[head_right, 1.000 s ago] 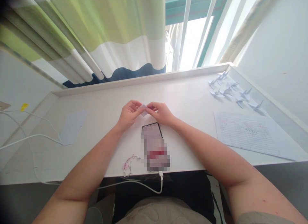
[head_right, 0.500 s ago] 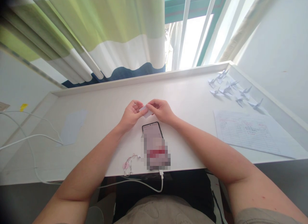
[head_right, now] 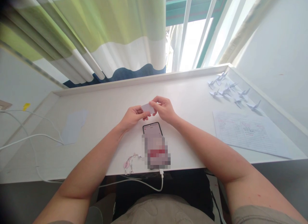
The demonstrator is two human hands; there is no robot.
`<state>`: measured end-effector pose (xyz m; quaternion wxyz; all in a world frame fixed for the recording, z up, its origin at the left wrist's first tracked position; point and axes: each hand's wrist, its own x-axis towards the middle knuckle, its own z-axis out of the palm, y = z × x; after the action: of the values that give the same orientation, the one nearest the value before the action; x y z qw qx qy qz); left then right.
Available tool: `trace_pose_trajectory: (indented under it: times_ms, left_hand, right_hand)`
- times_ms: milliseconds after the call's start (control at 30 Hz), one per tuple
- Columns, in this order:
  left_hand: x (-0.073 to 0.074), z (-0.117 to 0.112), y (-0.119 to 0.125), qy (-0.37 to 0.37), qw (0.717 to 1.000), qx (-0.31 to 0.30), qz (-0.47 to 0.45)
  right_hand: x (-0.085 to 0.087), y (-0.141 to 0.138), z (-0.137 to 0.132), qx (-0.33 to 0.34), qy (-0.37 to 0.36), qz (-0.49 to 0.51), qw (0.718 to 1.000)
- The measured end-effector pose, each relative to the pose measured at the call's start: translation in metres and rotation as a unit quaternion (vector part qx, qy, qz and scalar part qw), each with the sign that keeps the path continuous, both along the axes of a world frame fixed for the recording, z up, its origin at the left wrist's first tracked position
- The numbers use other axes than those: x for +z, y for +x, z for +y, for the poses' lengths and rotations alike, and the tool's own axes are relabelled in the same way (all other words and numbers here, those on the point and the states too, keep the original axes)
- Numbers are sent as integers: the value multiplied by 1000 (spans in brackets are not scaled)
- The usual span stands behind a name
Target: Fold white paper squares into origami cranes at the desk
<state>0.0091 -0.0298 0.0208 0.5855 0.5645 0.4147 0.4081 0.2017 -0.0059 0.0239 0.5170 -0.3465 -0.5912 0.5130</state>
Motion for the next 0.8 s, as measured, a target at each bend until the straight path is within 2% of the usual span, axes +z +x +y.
trace_pose_trajectory:
  times_ms: [200,367,500,633,700,800]
  left_hand:
    - [-2,0,0,-27,1000,-9,-12]
    - [-3,1,-2,-44,998,-35,-13]
    - [-5,2,-2,-51,997,-48,-19]
    - [-8,1,-1,32,998,-31,53]
    - [-9,-1,-1,108,987,-4,121]
    - [-9,-2,-2,219,956,32,193]
  right_hand:
    - [-8,2,7,11,-51,7,999]
    - [-11,-2,5,55,-44,-21,997]
    - [-11,-3,3,71,-53,-5,996]
    - [-10,0,3,82,-36,-27,996]
    - [-9,3,3,67,23,-59,996]
    - [-8,4,2,42,132,-86,987]
